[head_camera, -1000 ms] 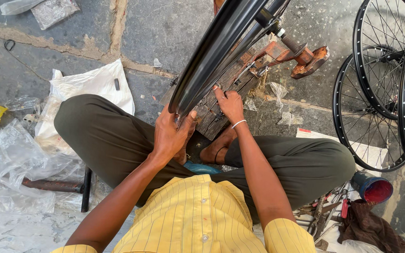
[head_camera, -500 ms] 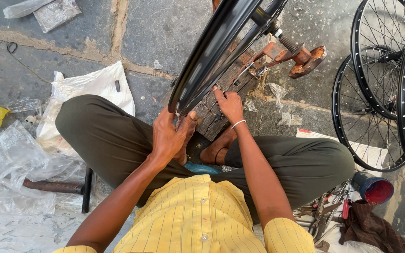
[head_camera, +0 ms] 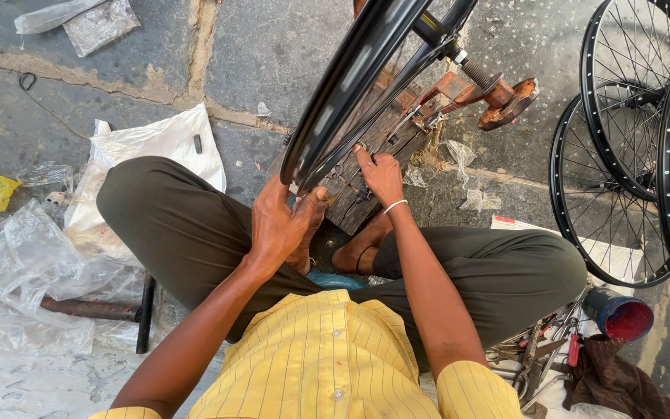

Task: The person is sitting on the ground and working on a bicycle wheel mounted on a truing stand. They use a wrench to tighten the nuts on the rim and adjust the spokes to true the wheel.

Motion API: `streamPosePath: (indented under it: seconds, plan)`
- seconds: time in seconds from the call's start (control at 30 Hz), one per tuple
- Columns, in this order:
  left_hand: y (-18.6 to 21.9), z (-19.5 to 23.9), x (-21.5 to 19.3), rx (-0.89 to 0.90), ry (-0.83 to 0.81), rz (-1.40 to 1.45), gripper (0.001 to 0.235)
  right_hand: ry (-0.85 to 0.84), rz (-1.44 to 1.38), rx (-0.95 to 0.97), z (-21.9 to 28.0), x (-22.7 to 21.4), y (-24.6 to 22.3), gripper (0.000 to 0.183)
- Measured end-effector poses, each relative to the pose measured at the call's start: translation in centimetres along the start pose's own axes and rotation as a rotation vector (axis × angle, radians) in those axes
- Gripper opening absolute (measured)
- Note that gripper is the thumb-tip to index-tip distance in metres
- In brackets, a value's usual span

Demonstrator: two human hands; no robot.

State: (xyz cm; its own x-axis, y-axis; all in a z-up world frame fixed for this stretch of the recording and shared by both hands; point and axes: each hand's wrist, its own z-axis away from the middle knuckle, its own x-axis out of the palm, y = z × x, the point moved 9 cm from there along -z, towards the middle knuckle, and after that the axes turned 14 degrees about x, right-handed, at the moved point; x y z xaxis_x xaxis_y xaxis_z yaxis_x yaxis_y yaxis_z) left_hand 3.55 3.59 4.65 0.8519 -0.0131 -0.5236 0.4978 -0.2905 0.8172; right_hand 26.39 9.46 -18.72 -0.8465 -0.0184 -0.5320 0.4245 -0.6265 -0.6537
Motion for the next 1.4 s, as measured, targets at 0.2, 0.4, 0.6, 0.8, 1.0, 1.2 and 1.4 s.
streamPosePath:
  seconds: [0.2, 0.4, 0.6, 0.8, 1.0, 1.2, 1.4]
  plan:
    - [-0.8, 0.2, 0.4, -0.080, -0.059, -0.058, 0.035, 0.017, 0.058, 0.003, -0.6, 0.3, 0.6, 0.079]
    - [0.2, -0.1, 0.2, 0.060, -0.003, -0.010, 0.040, 0.022, 0.054, -0.006, -0.8, 0.4, 0.7, 0.079]
    - [-1.7, 0.6, 0.7, -0.113, -0.054, -0.031, 0.035, 0.024, 0.070, -0.005, -0.8, 0.4, 0.7, 0.080]
    - [3.1, -0.4, -2.1, 0.311, 0.138, -0.177, 0.020, -0.033, -0.017, 0.011, 0.2, 0.1, -0.4, 0.073]
    - [13.2, -5.0, -8.4, 0.637, 0.314, -0.120, 0.037, -0.032, 0.004, 0.031, -0.1, 0.5, 0.2, 0.075]
    - [19.2, -9.9, -7.6, 0.766, 0.197, -0.153, 0.053, 0.016, 0.025, 0.001, -0.6, 0.5, 0.6, 0.072]
    - [12.9, -5.2, -5.4, 0.561, 0.201, -0.113, 0.028, -0.012, 0.038, 0.049, 0.2, -0.1, -0.3, 0.077]
